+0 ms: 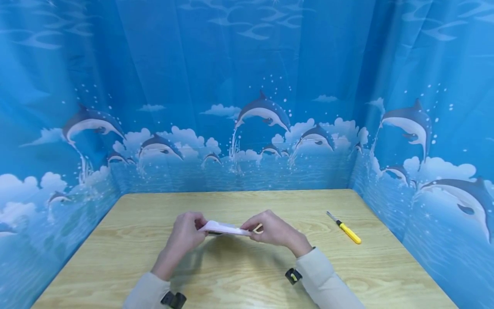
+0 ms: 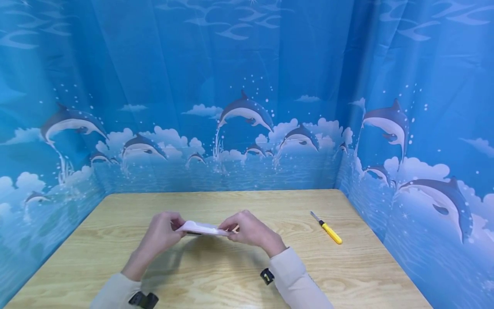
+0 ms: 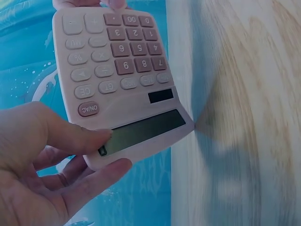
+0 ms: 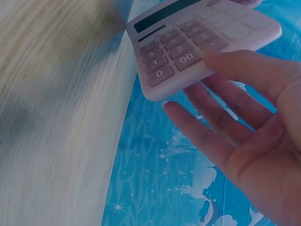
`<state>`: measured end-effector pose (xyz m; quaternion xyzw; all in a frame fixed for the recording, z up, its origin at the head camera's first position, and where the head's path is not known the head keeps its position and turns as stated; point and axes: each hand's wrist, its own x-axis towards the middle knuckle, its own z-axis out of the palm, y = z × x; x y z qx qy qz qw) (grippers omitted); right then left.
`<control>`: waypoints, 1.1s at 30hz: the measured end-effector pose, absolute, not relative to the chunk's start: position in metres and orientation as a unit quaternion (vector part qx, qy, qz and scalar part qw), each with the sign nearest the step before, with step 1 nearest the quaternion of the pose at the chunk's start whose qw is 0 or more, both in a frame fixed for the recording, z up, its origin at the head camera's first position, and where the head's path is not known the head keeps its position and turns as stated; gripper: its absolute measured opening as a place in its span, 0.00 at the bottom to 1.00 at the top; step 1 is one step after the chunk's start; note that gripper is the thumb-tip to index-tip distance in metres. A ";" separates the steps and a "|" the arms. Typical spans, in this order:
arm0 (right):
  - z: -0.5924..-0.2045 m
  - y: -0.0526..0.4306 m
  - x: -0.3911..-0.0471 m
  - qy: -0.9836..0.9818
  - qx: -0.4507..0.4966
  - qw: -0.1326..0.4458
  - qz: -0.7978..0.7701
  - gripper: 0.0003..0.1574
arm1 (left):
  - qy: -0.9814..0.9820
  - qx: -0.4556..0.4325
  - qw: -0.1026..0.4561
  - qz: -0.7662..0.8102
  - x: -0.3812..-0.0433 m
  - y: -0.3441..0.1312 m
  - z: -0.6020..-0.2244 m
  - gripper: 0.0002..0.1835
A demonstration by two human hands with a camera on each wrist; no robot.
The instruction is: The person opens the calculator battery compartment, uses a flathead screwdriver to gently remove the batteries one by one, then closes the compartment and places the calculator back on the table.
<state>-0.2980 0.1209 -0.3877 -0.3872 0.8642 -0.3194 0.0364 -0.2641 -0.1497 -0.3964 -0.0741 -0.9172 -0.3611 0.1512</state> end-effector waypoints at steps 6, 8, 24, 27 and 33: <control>-0.388 0.123 -0.299 0.865 -0.384 0.071 -0.314 0.24 | -0.922 -0.076 0.159 -0.345 -0.263 -0.150 -0.395 0.10; -0.389 0.125 -0.300 0.865 -0.390 0.078 -0.307 0.29 | -0.922 -0.077 0.159 -0.344 -0.262 -0.149 -0.395 0.10; -0.412 0.126 -0.311 0.841 -0.215 0.191 -0.458 0.18 | -0.920 -0.087 0.154 -0.349 -0.262 -0.145 -0.396 0.10; -0.412 0.126 -0.310 0.847 -0.209 0.192 -0.449 0.16 | -0.918 -0.093 0.146 -0.357 -0.263 -0.144 -0.397 0.10; -0.412 0.123 -0.308 0.865 -0.205 0.184 -0.419 0.13 | -0.910 -0.116 0.158 -0.366 -0.266 -0.144 -0.403 0.13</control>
